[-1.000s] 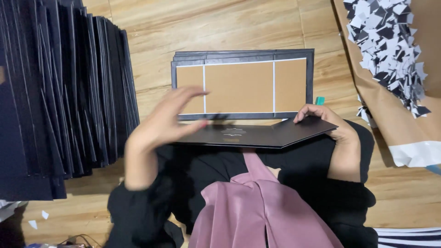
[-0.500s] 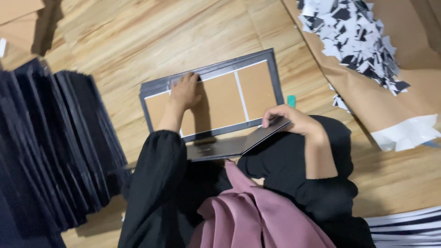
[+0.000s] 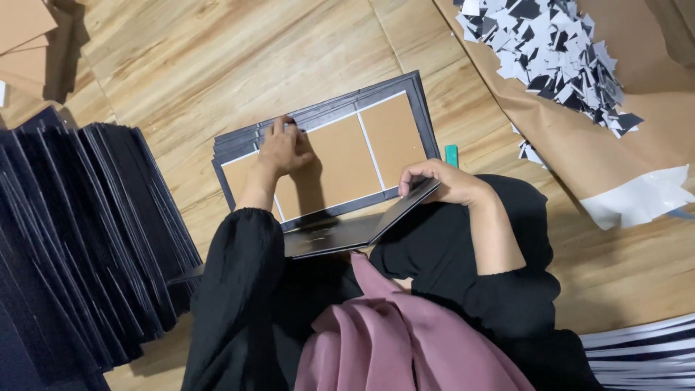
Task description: The person sits on the floor and assembles black folders by inserting brown cardboard inserts into them. They handle the folders and inserts by hand, stacking the completed items into a pile.
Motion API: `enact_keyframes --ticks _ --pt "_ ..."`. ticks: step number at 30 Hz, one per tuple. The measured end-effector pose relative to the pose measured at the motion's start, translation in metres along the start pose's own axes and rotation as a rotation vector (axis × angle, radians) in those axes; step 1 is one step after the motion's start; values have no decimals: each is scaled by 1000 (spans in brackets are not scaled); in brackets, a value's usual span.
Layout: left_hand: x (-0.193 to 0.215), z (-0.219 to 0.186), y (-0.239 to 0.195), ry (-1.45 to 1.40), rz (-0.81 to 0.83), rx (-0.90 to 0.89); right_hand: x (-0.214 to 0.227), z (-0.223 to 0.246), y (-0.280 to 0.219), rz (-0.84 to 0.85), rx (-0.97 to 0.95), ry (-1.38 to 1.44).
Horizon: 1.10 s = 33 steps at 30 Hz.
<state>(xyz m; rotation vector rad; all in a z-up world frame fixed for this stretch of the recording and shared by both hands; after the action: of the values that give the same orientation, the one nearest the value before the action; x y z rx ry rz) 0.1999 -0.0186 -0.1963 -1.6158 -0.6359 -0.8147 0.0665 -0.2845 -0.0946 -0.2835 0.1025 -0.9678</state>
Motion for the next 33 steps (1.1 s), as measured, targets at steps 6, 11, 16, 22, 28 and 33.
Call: enact_keyframes --ticks 6,11,16,22,28,33 --pt "16 -9 -11 -132 -65 -9 -3 2 -3 3 -10 -3" --pt "22 -5 -10 -158 -57 20 -3 4 -3 -13 -27 32" --pt "14 8 10 -98 -55 32 -2 1 0 -28 -35 93" --pt "18 7 22 -22 -94 27 2 -4 5 -33 -10 131" --pt "13 14 31 -30 -102 40 3 -4 7 -27 -12 177" --pt "16 18 17 -104 -145 29 0 -7 8 5 -9 163"
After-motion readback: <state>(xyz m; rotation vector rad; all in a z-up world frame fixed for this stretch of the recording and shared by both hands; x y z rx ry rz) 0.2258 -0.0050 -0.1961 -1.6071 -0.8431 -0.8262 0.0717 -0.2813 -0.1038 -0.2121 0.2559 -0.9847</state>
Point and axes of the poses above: each hand's wrist, its own y-axis towards the middle knuckle, its own x-axis out of the back of the hand, z = x × y, the point moved 7 cm from there along y, towards the middle knuckle, and after that the axes turned 9 degrees about -y, right-handed, at the moved point
